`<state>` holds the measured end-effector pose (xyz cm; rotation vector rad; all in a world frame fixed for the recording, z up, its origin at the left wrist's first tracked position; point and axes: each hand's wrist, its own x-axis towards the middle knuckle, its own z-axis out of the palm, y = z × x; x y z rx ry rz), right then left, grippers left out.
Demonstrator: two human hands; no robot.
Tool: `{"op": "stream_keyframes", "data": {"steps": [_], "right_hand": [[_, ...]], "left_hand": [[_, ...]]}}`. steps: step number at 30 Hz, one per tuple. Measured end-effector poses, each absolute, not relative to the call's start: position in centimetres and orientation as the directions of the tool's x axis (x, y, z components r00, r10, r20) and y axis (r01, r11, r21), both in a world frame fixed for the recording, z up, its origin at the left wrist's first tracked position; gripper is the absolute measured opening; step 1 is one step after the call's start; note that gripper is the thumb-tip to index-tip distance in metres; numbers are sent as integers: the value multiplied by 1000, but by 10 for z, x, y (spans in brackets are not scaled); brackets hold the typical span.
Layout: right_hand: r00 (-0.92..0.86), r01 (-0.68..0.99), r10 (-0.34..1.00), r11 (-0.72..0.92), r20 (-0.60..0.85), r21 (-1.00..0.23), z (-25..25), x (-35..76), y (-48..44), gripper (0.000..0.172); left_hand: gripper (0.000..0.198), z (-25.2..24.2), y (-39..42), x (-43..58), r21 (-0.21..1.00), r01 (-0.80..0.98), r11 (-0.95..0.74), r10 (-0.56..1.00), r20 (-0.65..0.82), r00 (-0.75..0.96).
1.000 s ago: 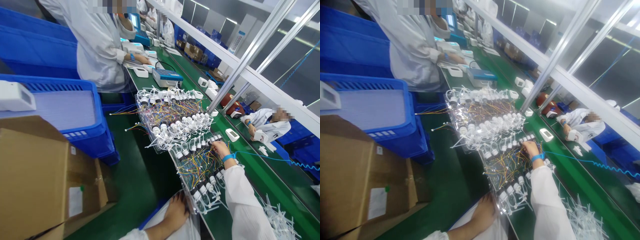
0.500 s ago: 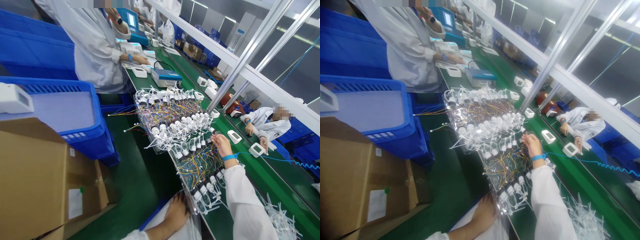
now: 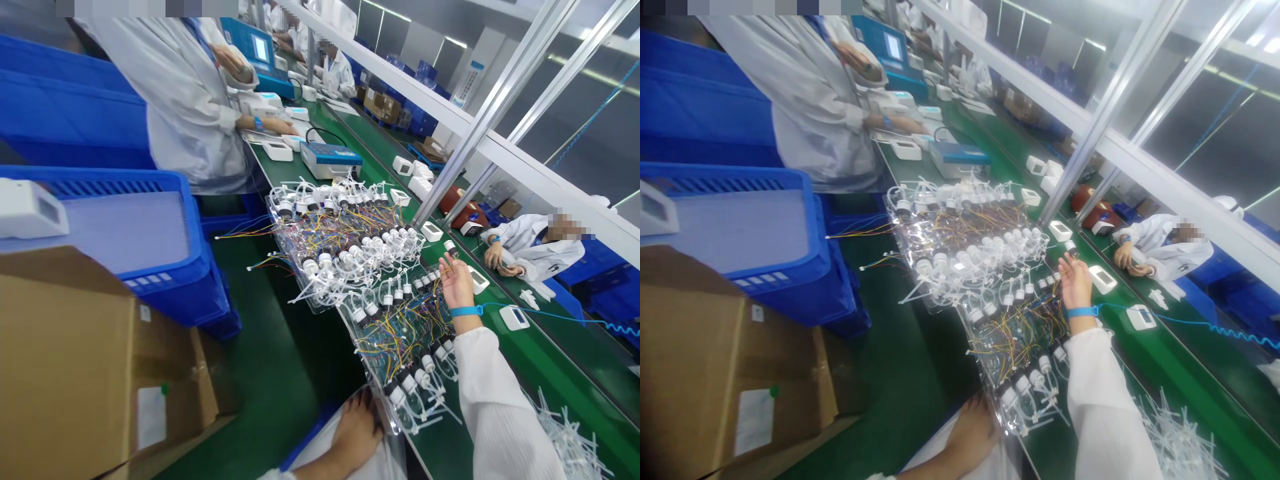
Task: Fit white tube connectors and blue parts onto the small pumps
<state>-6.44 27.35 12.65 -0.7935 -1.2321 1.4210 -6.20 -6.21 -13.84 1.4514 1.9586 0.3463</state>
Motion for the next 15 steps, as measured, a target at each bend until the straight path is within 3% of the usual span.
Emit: {"op": "stream_keyframes", "data": {"steps": [7, 11, 15], "right_hand": [[-159, -149, 953, 234, 256, -961, 165, -43, 313, 26], [-237, 101, 938, 282, 252, -954, 158, -32, 322, 29], [-374, 417, 914, 318, 158, -851, 128, -31, 314, 10]], "left_hand": [[68, -138, -65, -62, 610, 725, 320, 941, -293, -168], [70, -139, -64, -62, 593, 738, 321, 939, -304, -163], [77, -137, -63, -63, 575, 747, 333, 926, -348, -145]]}}
